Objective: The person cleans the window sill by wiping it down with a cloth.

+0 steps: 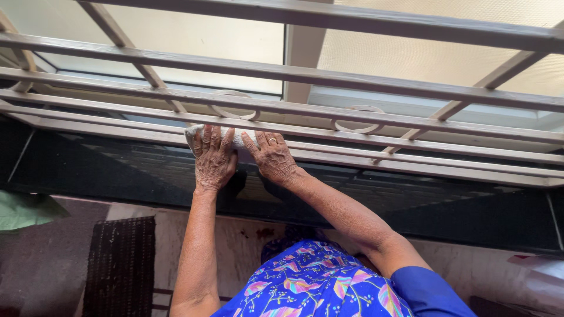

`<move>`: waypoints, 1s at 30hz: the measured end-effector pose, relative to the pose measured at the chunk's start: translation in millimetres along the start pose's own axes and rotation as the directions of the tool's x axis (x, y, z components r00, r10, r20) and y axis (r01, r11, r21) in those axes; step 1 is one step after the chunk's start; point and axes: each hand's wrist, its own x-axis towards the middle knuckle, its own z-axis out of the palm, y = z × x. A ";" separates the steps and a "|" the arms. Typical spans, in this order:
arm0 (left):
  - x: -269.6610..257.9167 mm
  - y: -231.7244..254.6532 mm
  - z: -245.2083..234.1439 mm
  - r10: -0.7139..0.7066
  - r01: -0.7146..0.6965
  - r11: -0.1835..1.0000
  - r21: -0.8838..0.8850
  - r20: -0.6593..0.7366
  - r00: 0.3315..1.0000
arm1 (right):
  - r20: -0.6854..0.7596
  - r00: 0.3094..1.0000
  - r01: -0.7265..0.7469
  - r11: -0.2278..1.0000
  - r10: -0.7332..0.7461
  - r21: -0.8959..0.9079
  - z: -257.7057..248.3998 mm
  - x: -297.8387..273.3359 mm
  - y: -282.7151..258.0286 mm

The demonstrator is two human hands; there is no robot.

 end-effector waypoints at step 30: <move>-7.6 -29.8 -14.4 -0.087 0.121 0.989 0.089 -0.319 0.944 | -0.068 0.996 -0.051 0.998 0.049 -0.021 17.9 36.0 -28.6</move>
